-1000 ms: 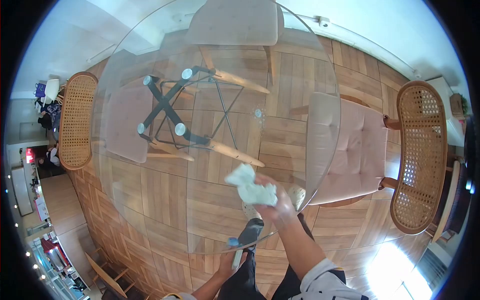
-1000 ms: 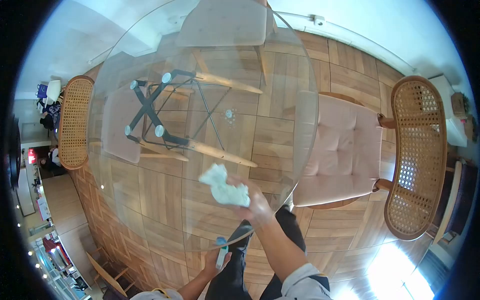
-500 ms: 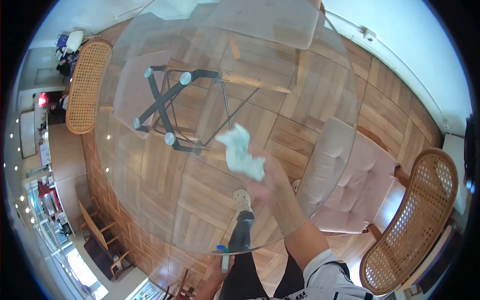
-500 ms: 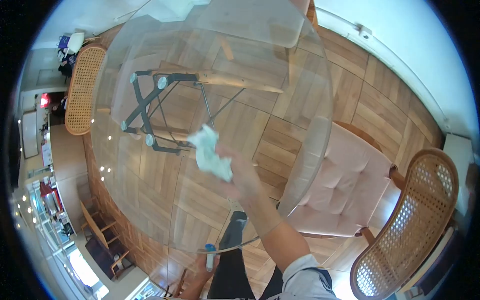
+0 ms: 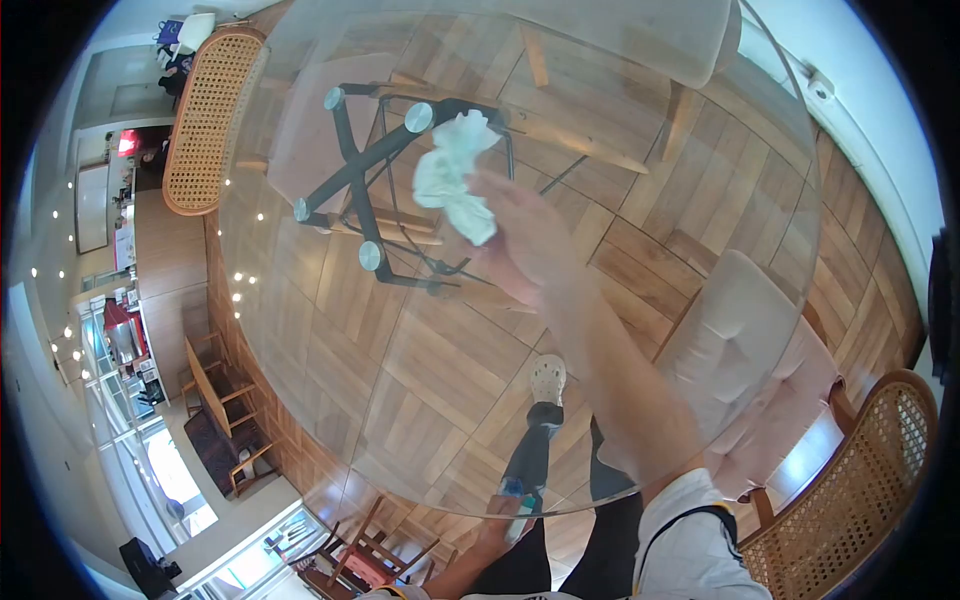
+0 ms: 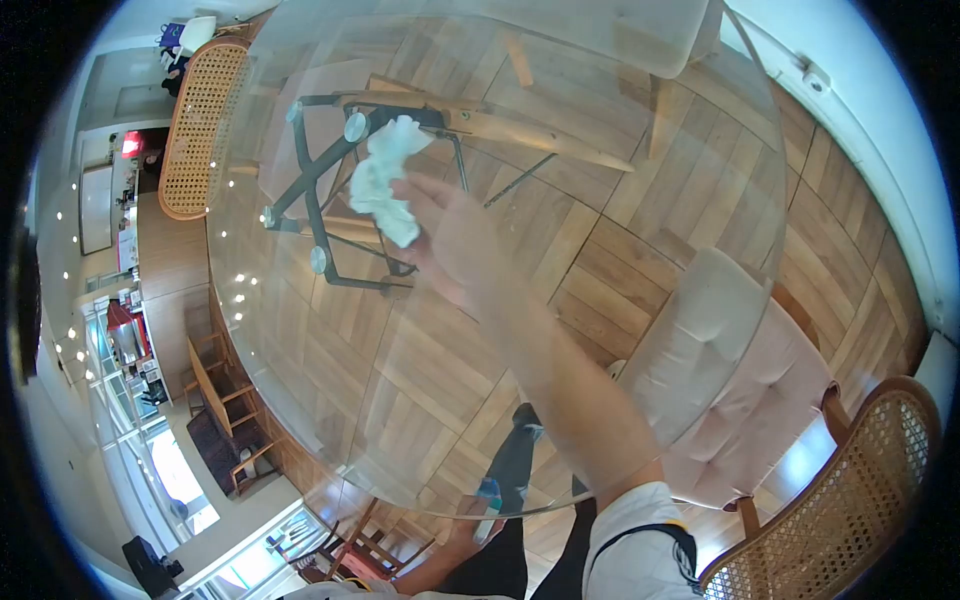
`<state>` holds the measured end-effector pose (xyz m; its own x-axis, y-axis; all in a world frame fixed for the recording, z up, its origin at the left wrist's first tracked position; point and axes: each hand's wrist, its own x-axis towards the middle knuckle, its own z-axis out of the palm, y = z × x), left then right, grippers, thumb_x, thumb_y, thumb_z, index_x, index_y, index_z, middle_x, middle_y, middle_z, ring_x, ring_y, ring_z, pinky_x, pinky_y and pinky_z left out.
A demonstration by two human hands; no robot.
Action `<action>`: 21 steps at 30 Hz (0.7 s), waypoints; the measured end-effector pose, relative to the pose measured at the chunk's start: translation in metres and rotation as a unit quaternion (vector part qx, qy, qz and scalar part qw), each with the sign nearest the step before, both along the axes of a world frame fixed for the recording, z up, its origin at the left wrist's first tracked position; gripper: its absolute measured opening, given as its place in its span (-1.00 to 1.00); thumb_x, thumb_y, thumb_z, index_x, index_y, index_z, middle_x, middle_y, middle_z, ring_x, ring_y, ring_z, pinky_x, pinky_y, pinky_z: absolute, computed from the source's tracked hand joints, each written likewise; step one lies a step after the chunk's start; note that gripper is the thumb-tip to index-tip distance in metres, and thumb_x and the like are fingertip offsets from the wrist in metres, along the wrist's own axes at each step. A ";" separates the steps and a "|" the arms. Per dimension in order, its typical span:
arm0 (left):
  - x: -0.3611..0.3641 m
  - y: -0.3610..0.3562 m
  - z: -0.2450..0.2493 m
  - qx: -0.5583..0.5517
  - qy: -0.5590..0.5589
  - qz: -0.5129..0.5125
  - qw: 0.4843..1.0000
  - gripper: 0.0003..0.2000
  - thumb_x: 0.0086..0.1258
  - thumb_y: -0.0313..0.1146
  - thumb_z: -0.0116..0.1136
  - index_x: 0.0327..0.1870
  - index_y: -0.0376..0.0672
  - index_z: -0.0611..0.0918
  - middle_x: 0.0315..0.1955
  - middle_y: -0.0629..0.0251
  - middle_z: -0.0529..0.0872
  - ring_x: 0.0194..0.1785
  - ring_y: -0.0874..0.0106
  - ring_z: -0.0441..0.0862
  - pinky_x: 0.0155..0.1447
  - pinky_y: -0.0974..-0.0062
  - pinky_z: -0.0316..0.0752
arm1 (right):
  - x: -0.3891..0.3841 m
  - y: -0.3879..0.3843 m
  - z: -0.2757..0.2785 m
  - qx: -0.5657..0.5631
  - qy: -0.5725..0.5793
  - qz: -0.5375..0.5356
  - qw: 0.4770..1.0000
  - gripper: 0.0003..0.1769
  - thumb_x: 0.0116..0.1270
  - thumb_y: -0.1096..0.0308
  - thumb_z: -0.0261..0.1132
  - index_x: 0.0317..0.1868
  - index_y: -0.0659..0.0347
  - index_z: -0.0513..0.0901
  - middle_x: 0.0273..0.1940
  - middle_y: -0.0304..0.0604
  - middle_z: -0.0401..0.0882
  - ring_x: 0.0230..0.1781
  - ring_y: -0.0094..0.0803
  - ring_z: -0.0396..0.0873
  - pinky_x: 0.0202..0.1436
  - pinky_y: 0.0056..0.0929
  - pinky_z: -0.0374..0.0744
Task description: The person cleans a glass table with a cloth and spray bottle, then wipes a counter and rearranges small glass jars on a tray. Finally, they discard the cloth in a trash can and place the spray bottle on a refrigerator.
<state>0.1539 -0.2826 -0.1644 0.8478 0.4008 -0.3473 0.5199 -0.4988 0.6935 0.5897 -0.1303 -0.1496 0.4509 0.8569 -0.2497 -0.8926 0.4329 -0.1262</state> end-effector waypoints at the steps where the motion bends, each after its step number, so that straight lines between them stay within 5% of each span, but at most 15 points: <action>1: -0.002 0.001 0.000 0.005 -0.006 -0.002 1.000 -0.45 0.08 -0.53 0.46 0.15 -0.22 0.53 -0.16 0.04 0.66 -0.15 0.10 0.61 -0.08 0.19 0.54 | -0.002 0.005 -0.001 0.005 -0.016 0.046 0.999 -0.71 0.46 0.32 0.21 0.09 0.29 0.56 -0.13 -0.25 0.61 -0.30 -0.54 0.53 -0.34 -0.51 0.47; 3: -0.002 0.002 -0.005 0.015 -0.025 -0.007 1.000 -0.43 0.06 -0.53 0.48 0.16 -0.24 0.53 -0.18 0.06 0.65 -0.16 0.08 0.60 -0.10 0.20 0.53 | -0.004 0.014 -0.008 0.014 -0.056 0.139 0.989 -0.69 0.47 0.34 0.20 0.14 0.26 0.54 -0.13 -0.26 0.60 -0.34 -0.57 0.47 -0.35 -0.55 0.42; 6: 0.003 -0.004 -0.006 -0.019 -0.030 0.033 0.999 -0.51 0.02 -0.51 0.48 0.05 -0.21 0.62 -0.21 0.06 0.60 -0.14 0.08 0.56 -0.07 0.17 0.48 | -0.010 0.036 -0.014 0.025 -0.054 0.143 0.988 -0.73 0.44 0.35 0.22 0.09 0.23 0.56 -0.16 -0.27 0.61 -0.35 -0.56 0.51 -0.42 -0.52 0.42; 9: 0.006 -0.001 -0.005 -0.017 -0.005 0.008 1.000 -0.54 0.06 -0.50 0.47 0.04 -0.21 0.61 -0.22 0.06 0.60 -0.15 0.08 0.56 -0.08 0.18 0.48 | -0.008 0.016 -0.013 0.043 0.002 0.086 0.995 -0.77 0.42 0.32 0.25 0.02 0.20 0.56 -0.18 -0.28 0.61 -0.33 -0.55 0.55 -0.41 -0.51 0.47; 11: 0.005 0.002 -0.004 -0.011 0.017 0.009 1.000 -0.56 0.09 -0.48 0.47 0.03 -0.22 0.62 -0.20 0.08 0.64 -0.14 0.09 0.58 -0.07 0.20 0.51 | 0.008 -0.030 -0.027 0.064 0.086 -0.016 0.994 -0.76 0.41 0.27 0.25 0.00 0.17 0.56 -0.18 -0.25 0.61 -0.30 -0.53 0.59 -0.39 -0.53 0.53; 12: 0.006 0.002 -0.005 -0.010 0.025 0.010 1.000 -0.58 0.10 -0.47 0.47 0.02 -0.23 0.62 -0.19 0.09 0.66 -0.13 0.09 0.58 -0.06 0.21 0.52 | 0.018 -0.058 -0.005 -0.021 0.132 -0.126 0.983 -0.74 0.41 0.21 0.24 -0.01 0.18 0.56 -0.17 -0.23 0.62 -0.31 -0.50 0.59 -0.36 -0.50 0.58; 14: 0.013 0.005 -0.004 -0.025 0.030 -0.002 0.999 -0.58 0.11 -0.46 0.47 0.02 -0.23 0.62 -0.20 0.10 0.65 -0.14 0.09 0.59 -0.08 0.22 0.53 | 0.026 -0.116 -0.030 0.058 0.046 -0.170 0.983 -0.70 0.39 0.24 0.24 0.04 0.21 0.55 -0.14 -0.22 0.61 -0.24 -0.47 0.61 -0.24 -0.43 0.62; 17: 0.017 0.004 -0.006 -0.034 0.013 -0.005 0.999 -0.59 0.11 -0.43 0.46 0.01 -0.23 0.61 -0.22 0.09 0.63 -0.14 0.08 0.57 -0.07 0.21 0.48 | -0.025 -0.120 -0.011 -0.015 0.033 -0.098 0.995 -0.53 0.41 0.25 0.22 0.23 0.30 0.41 0.01 -0.14 0.60 -0.04 -0.44 0.61 -0.13 -0.58 0.63; 19: 0.009 0.002 -0.013 -0.052 0.012 0.007 0.999 -0.59 0.11 -0.42 0.46 0.00 -0.24 0.61 -0.22 0.08 0.62 -0.13 0.07 0.55 -0.05 0.20 0.46 | -0.049 -0.101 -0.011 -0.127 -0.016 -0.008 0.992 -0.49 0.42 0.26 0.20 0.28 0.32 0.37 0.05 -0.12 0.59 -0.02 -0.42 0.61 -0.09 -0.53 0.63; 21: -0.031 -0.012 -0.037 -0.096 0.036 0.030 0.994 -0.59 0.11 -0.42 0.46 0.00 -0.24 0.61 -0.21 0.08 0.62 -0.12 0.07 0.55 -0.04 0.20 0.46 | -0.049 -0.090 -0.007 -0.114 -0.034 -0.022 0.993 -0.47 0.41 0.27 0.21 0.30 0.32 0.36 0.08 -0.11 0.59 0.00 -0.40 0.61 -0.03 -0.48 0.63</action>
<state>0.1232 -0.2950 -0.2016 0.7947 0.3708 -0.4807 0.5963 -0.3280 0.7327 0.5403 -0.2203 -0.1563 0.5088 0.7608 -0.4029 -0.8596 0.4238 -0.2853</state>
